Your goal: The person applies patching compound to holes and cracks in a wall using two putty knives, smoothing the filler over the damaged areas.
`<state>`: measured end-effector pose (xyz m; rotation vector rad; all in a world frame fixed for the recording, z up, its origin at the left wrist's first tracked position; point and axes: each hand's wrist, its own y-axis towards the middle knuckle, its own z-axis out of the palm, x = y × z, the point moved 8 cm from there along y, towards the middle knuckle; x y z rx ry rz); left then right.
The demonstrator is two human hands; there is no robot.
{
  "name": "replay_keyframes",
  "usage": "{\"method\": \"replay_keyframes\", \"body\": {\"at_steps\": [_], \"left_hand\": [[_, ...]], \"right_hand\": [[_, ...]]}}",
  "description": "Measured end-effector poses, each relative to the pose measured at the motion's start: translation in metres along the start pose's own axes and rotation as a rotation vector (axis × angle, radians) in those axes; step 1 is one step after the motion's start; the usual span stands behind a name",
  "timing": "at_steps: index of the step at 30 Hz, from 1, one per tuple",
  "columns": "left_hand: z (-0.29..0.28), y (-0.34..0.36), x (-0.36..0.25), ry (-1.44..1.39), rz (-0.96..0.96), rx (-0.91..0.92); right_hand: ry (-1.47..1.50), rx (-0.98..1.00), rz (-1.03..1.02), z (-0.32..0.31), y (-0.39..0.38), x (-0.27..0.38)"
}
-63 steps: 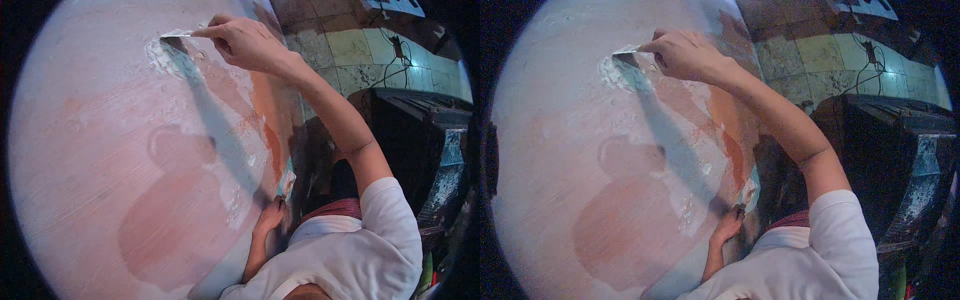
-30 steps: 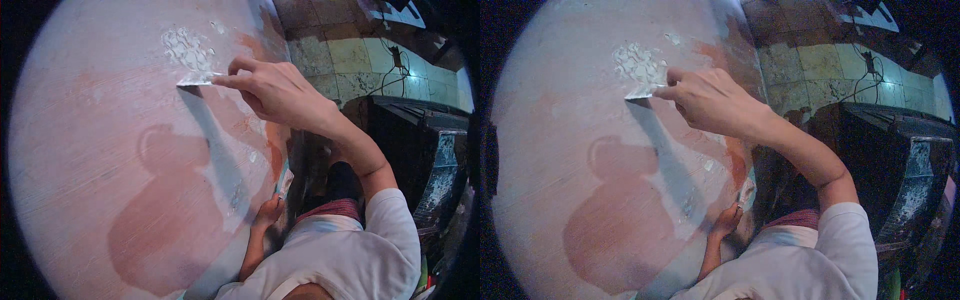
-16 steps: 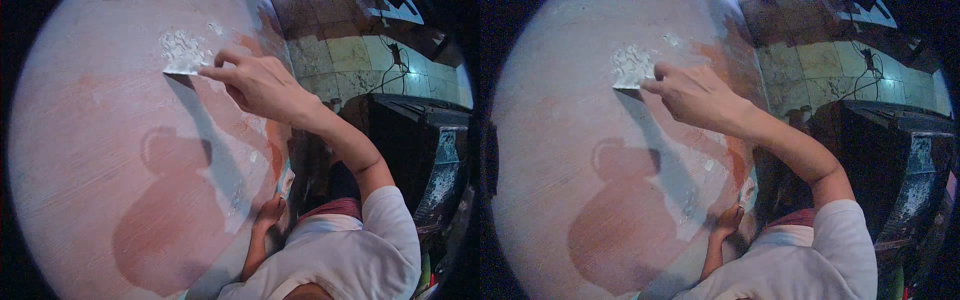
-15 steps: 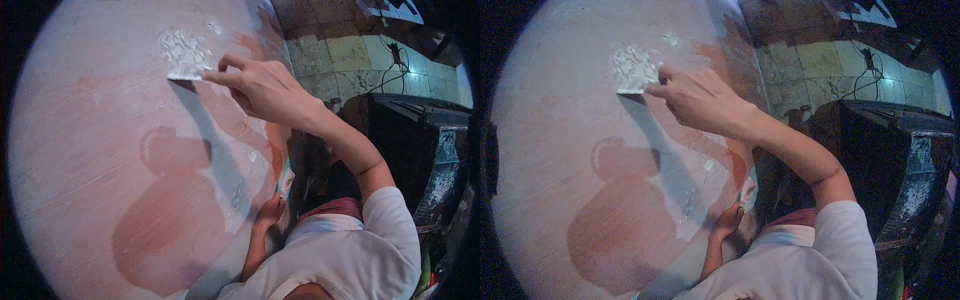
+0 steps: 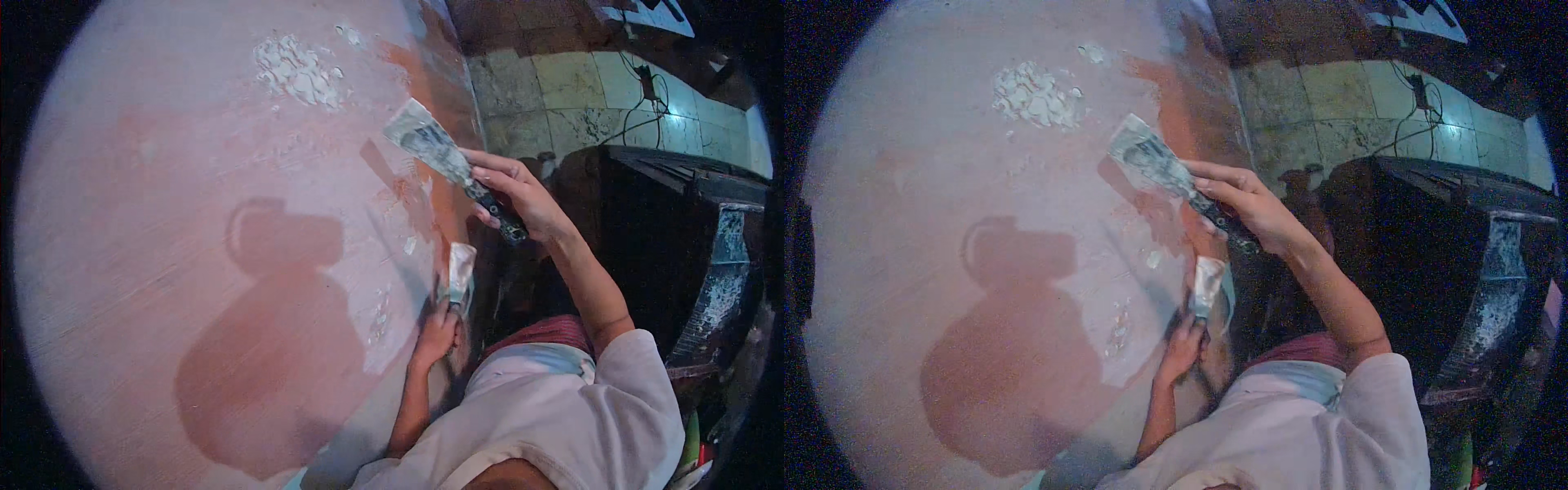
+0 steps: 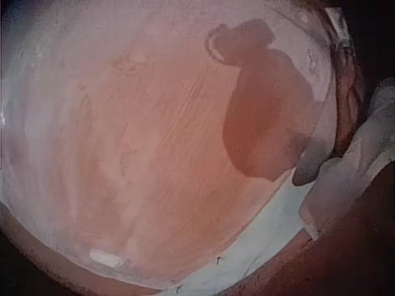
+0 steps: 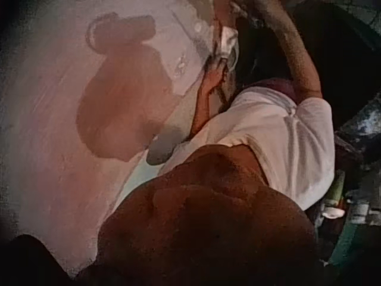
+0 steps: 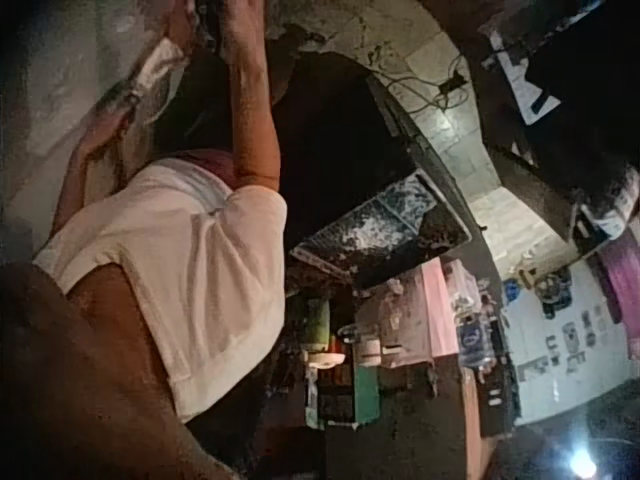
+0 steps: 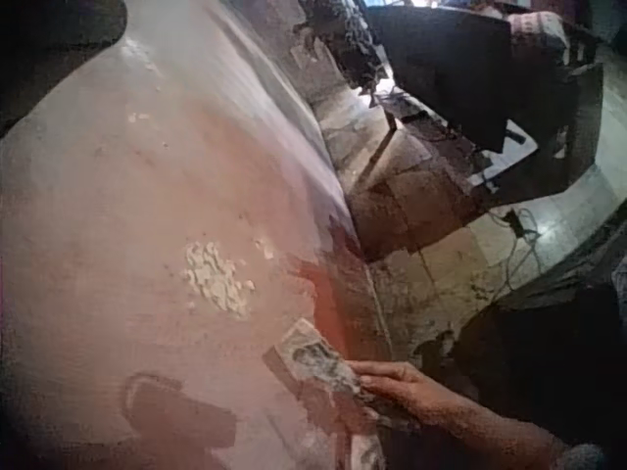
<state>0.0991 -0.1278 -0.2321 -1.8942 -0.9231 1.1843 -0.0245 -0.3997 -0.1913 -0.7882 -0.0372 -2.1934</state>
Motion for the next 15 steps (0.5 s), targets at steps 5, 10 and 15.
{"method": "replay_keyframes", "body": {"at_steps": [5,10,15], "left_hand": [[-0.005,-0.007,-0.052,-0.301,0.106,-0.041],[-0.006,-0.013,-0.115,-0.631,0.201,-0.051],[-0.012,-0.021,-0.131,-0.667,0.251,0.047]], "right_hand": [[-0.01,-0.024,0.172,-0.019,-0.032,-0.024],[-0.338,0.023,-0.013,-0.032,-0.048,-0.018],[-1.142,-0.146,-0.451,-0.029,-0.066,0.015]]}}
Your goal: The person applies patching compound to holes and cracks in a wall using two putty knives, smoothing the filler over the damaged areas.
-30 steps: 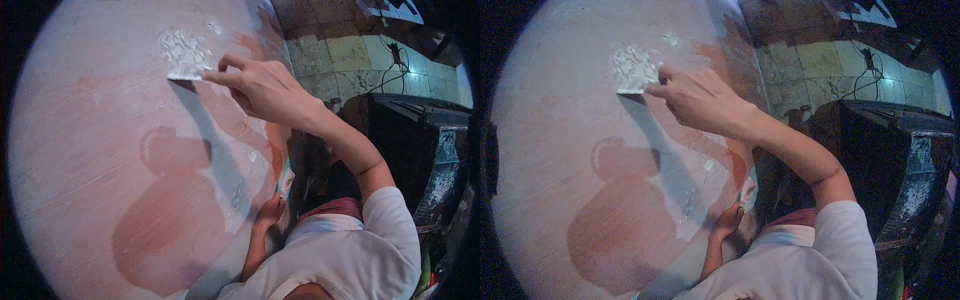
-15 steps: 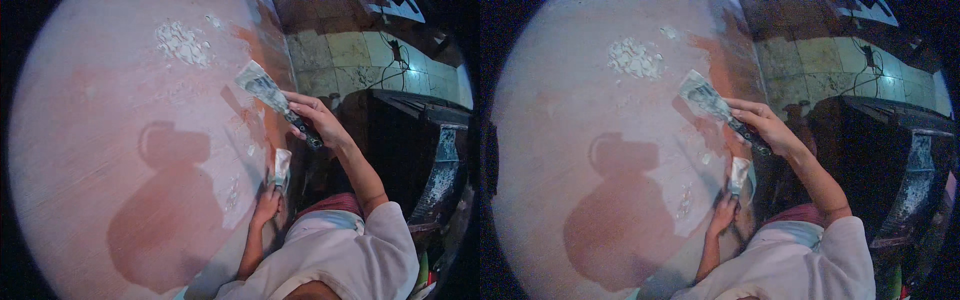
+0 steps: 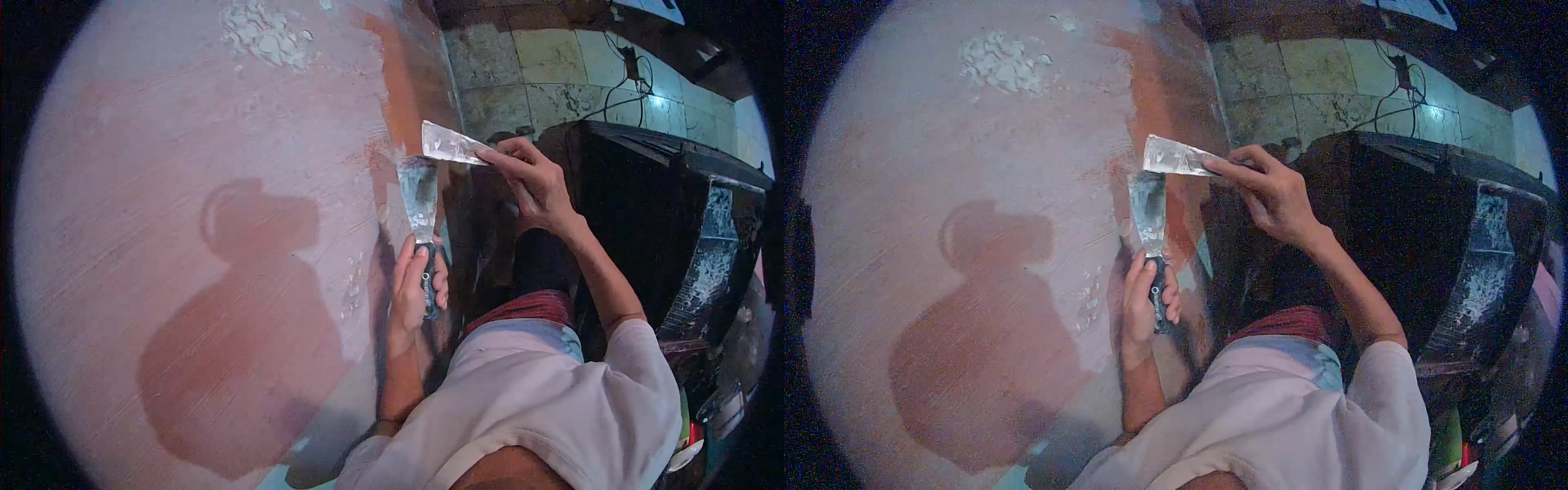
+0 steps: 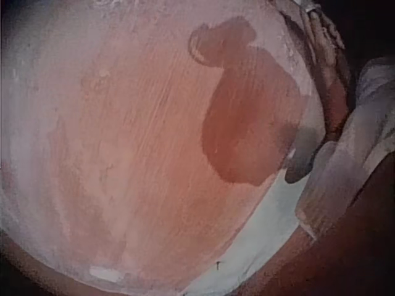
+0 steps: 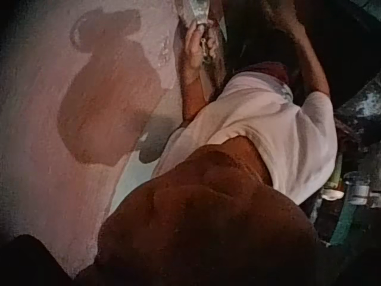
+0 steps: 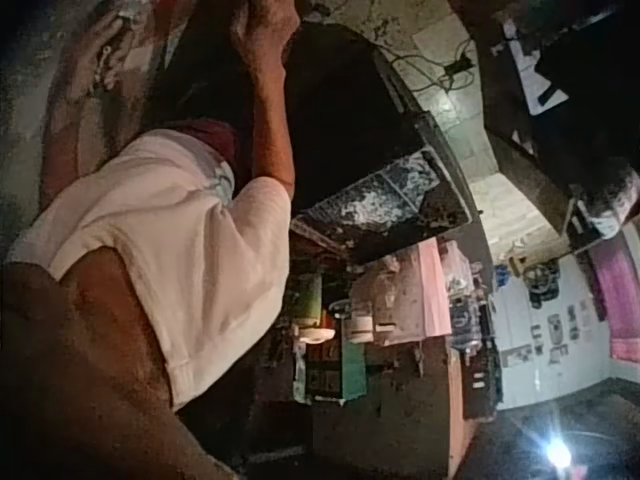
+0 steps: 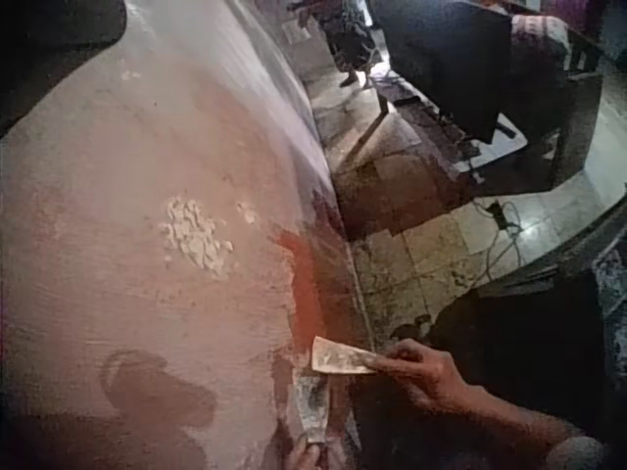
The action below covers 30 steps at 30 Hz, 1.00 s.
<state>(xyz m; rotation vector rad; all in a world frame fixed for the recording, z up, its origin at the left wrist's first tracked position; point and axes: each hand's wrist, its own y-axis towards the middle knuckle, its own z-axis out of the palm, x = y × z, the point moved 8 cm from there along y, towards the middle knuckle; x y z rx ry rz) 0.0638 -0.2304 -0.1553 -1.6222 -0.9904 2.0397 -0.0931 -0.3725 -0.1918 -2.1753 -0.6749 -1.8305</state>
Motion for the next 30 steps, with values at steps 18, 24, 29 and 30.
{"method": "replay_keyframes", "body": {"at_steps": [18,24,29,30], "left_hand": [[0.015,-0.02,-0.039,0.018,0.151,-0.061],[0.033,-0.016,-0.036,-0.497,-0.015,0.218],[0.042,-0.011,-0.052,-0.633,-0.06,0.355],[0.042,-0.009,-0.051,-0.648,-0.09,0.367]], "right_hand": [[-0.393,-0.124,-0.053,-0.023,-0.059,-0.002],[-0.066,-0.199,-0.21,-0.019,-0.014,0.051],[-0.236,-0.191,-0.292,-0.017,-0.004,0.052],[-0.234,-0.187,-0.29,-0.018,-0.005,0.047]]}}
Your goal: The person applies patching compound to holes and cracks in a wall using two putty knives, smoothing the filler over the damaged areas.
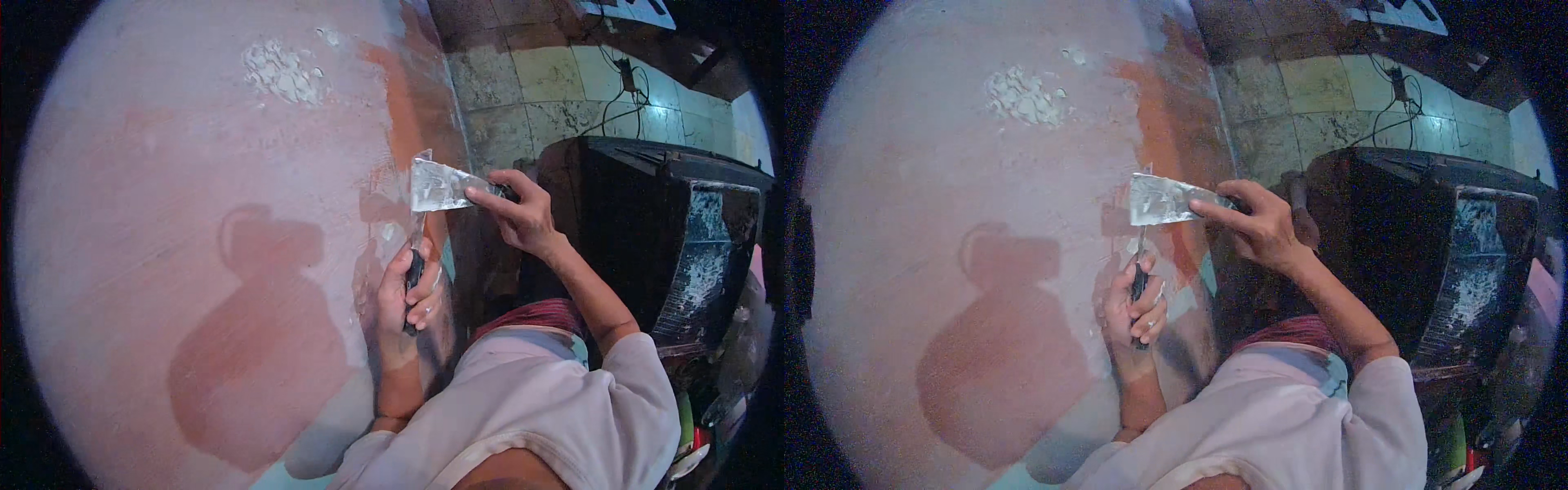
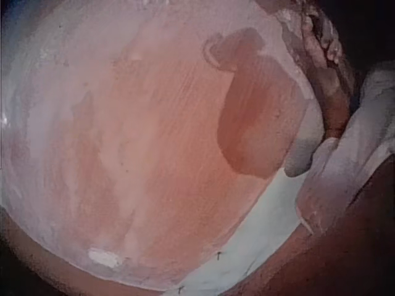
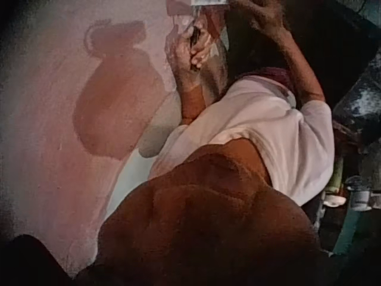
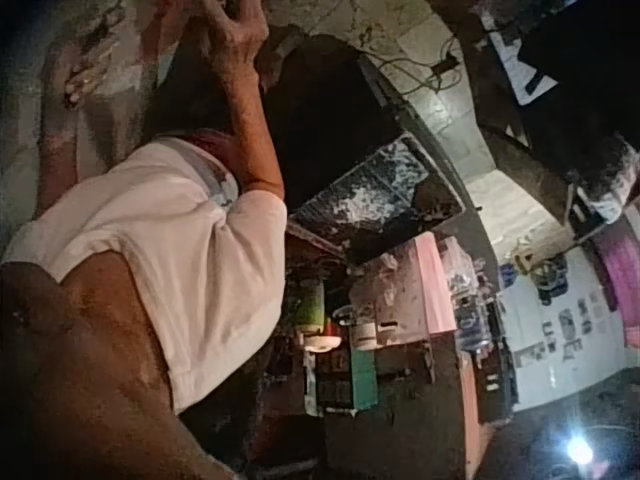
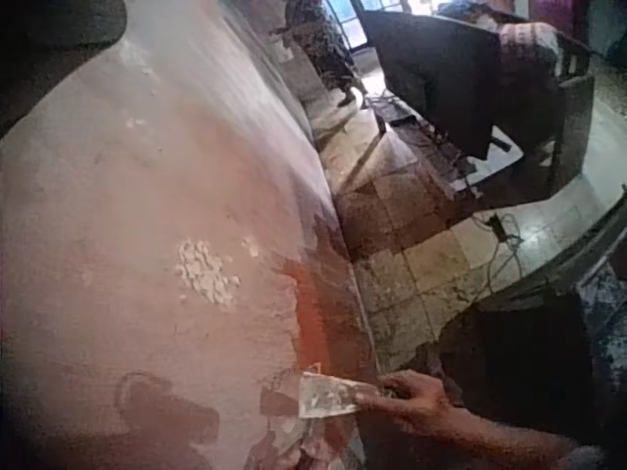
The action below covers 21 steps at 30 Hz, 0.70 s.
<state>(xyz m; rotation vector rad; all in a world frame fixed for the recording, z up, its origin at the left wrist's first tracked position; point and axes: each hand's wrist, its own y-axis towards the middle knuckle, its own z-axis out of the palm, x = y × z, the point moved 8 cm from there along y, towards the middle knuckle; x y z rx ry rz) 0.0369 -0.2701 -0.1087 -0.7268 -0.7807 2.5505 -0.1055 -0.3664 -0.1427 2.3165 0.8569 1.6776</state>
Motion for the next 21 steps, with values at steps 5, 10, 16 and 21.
{"method": "replay_keyframes", "body": {"at_steps": [5,10,16,21], "left_hand": [[0.026,0.013,-0.02,0.081,0.071,-0.028],[0.025,0.044,-0.036,0.28,0.111,-0.23],[0.054,0.075,-0.037,-0.216,-0.07,0.013],[0.059,0.092,-0.057,-0.205,-0.06,0.11]], "right_hand": [[-0.148,0.106,0.168,-0.006,-0.03,-0.049],[0.022,-0.094,0.297,-0.037,0.022,-0.055],[0.062,-0.064,0.094,-0.039,0.092,-0.046],[-0.082,0.049,0.132,-0.026,0.085,-0.07]]}}
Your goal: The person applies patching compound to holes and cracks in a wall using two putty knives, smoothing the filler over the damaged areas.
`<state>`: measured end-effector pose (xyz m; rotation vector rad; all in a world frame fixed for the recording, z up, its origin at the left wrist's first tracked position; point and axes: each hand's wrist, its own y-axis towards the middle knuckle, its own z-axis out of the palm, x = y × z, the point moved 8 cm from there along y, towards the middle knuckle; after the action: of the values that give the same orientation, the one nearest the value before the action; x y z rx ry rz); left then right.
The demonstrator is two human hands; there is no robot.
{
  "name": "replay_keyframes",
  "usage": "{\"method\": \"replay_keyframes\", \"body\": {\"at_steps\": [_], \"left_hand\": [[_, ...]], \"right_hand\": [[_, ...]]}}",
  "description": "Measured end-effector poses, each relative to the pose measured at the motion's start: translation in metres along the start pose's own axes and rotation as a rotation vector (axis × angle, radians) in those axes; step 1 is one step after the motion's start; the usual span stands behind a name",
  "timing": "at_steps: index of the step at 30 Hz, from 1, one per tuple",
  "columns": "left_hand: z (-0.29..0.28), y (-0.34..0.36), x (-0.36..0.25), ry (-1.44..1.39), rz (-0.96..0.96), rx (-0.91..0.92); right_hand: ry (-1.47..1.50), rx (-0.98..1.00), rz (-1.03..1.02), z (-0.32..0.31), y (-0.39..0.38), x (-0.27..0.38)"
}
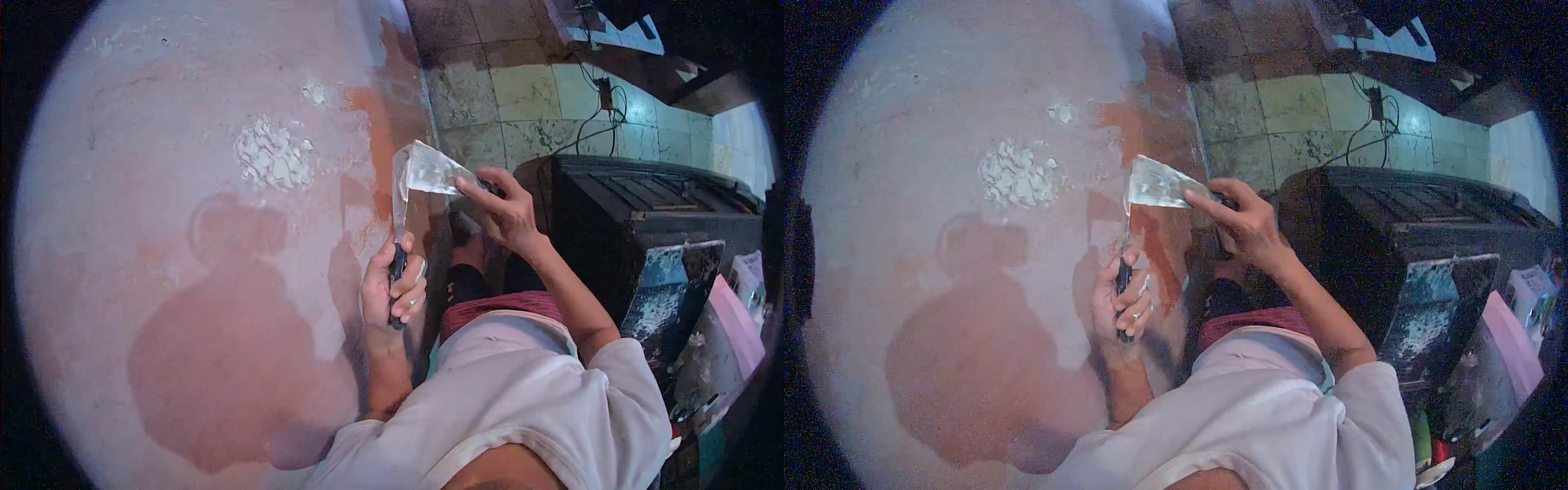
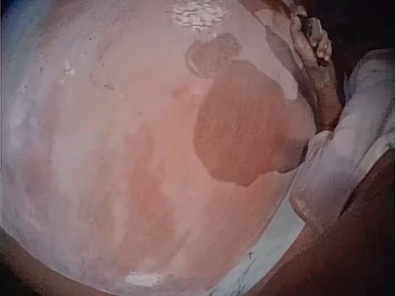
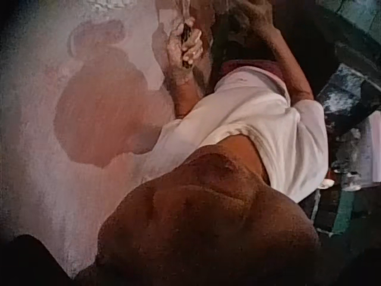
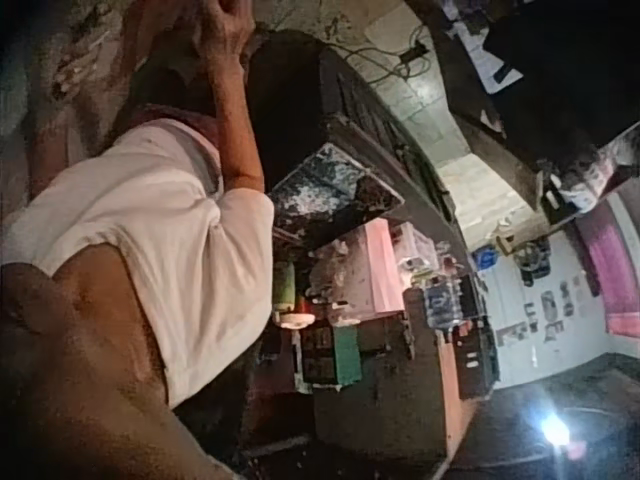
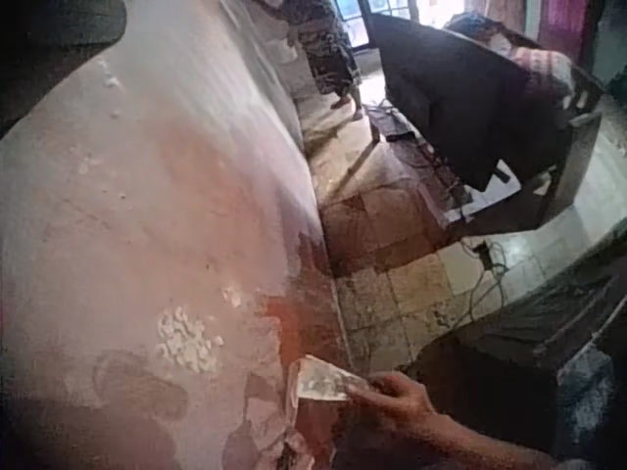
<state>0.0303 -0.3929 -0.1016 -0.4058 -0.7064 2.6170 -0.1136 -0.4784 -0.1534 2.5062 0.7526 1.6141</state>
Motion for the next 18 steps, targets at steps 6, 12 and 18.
{"method": "replay_keyframes", "body": {"at_steps": [6,12,18], "left_hand": [[-0.008,0.016,-0.017,0.223,0.037,-0.137],[-0.005,0.025,-0.022,0.16,-0.02,-0.105],[-0.006,0.023,-0.028,0.165,0.009,-0.052]], "right_hand": [[0.009,0.004,0.124,-0.012,0.003,-0.013],[-0.045,0.024,-0.071,-0.013,0.036,0.007],[-0.144,0.116,0.035,-0.011,0.003,-0.023]]}}
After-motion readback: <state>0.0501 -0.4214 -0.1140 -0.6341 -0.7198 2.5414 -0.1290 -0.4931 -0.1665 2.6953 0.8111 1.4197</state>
